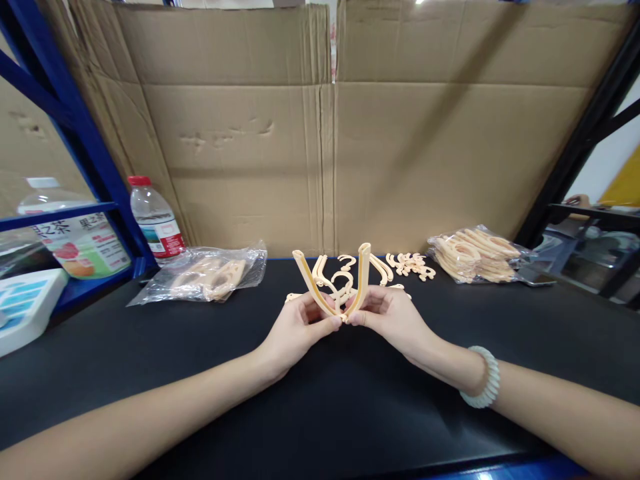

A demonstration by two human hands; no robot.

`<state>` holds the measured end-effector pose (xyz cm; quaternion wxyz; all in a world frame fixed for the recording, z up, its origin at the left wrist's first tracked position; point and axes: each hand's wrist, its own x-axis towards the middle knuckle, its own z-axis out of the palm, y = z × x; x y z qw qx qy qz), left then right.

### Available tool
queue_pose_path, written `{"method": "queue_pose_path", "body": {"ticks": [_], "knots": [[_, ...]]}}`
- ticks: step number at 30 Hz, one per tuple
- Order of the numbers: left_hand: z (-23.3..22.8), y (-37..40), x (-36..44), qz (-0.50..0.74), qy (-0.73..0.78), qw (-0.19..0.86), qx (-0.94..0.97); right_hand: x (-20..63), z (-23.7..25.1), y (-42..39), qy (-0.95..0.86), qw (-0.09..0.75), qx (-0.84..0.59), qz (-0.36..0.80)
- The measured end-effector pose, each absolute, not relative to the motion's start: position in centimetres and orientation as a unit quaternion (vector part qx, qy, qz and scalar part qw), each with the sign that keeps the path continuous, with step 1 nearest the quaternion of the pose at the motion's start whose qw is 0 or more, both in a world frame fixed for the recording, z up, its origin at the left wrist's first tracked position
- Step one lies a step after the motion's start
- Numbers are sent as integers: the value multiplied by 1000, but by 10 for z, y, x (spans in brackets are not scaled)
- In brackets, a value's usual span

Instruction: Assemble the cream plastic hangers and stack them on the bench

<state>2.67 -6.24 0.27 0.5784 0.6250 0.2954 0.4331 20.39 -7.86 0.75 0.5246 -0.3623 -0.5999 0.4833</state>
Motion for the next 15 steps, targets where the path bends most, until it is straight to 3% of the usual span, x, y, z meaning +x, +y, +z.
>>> {"method": "queue_pose_path", "body": {"ticks": [15], "knots": [[6,-62,27,436,325,586,601,203,6,-75,-603,516,-374,480]]}}
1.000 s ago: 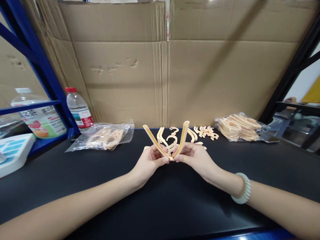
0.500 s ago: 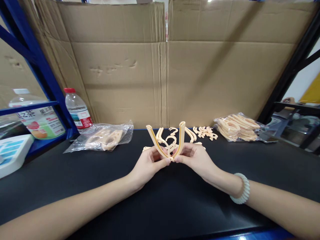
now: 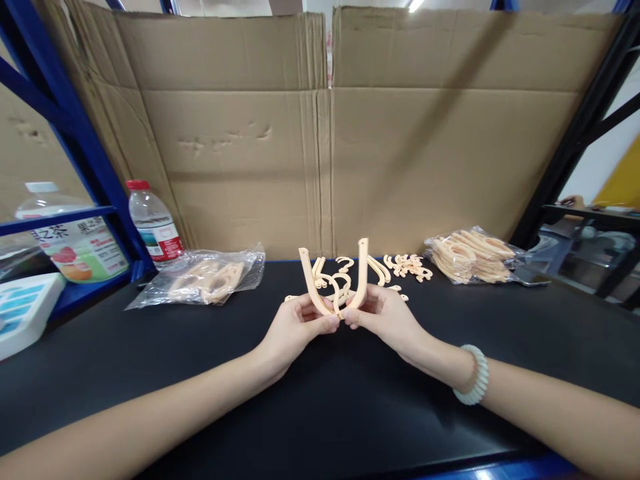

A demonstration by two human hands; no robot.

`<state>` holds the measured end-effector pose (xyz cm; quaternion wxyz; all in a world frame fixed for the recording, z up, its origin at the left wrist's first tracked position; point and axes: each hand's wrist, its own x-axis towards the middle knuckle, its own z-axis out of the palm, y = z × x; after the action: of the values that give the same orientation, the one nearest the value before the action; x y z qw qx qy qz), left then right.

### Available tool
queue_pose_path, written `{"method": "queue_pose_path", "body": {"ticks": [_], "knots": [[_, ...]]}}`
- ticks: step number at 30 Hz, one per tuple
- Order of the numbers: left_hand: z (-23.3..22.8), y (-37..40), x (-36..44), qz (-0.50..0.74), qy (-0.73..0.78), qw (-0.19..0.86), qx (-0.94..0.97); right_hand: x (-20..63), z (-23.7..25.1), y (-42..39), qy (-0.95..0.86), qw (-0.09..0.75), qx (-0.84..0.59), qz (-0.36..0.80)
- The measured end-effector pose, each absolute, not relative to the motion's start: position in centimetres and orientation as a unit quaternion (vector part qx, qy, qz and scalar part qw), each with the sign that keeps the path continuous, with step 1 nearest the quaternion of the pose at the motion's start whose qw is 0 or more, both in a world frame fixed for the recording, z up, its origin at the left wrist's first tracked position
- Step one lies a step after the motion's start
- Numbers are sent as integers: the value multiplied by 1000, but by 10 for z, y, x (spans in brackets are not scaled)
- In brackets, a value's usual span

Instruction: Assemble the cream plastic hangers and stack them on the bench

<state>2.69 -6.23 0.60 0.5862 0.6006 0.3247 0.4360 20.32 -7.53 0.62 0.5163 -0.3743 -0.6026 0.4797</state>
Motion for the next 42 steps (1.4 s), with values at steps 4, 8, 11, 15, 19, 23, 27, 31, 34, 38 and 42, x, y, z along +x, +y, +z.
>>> {"method": "queue_pose_path", "body": {"ticks": [4,8,11,15,19,23,27,31,34,38,42], "knots": [[12,-59,23,446,339,612,557,221,18,-65,-632,485,-347,495],[19,-52,16,478,338,626,516,249,38,-54,-707,437,-353,430],[21,-47,14,482,343,634,498,262,47,-51,-775,397,-377,317],[21,-40,10,507,374,636,446,270,48,-46,-838,353,-373,184],[31,-29,0,528,396,621,422,280,49,-41,-870,316,-363,107],[46,-18,-16,468,395,588,529,294,55,-37,-874,262,-399,96],[56,-13,-29,313,374,414,769,303,56,-35,-881,201,-408,134],[59,-16,-32,200,322,214,900,302,53,-33,-886,155,-410,152],[57,-17,-31,160,301,108,934,300,49,-32,-888,133,-415,149],[50,-16,-31,130,301,52,943,300,43,-28,-886,125,-426,134],[45,-20,-31,131,286,-18,949,302,41,-26,-886,125,-428,123]]}}
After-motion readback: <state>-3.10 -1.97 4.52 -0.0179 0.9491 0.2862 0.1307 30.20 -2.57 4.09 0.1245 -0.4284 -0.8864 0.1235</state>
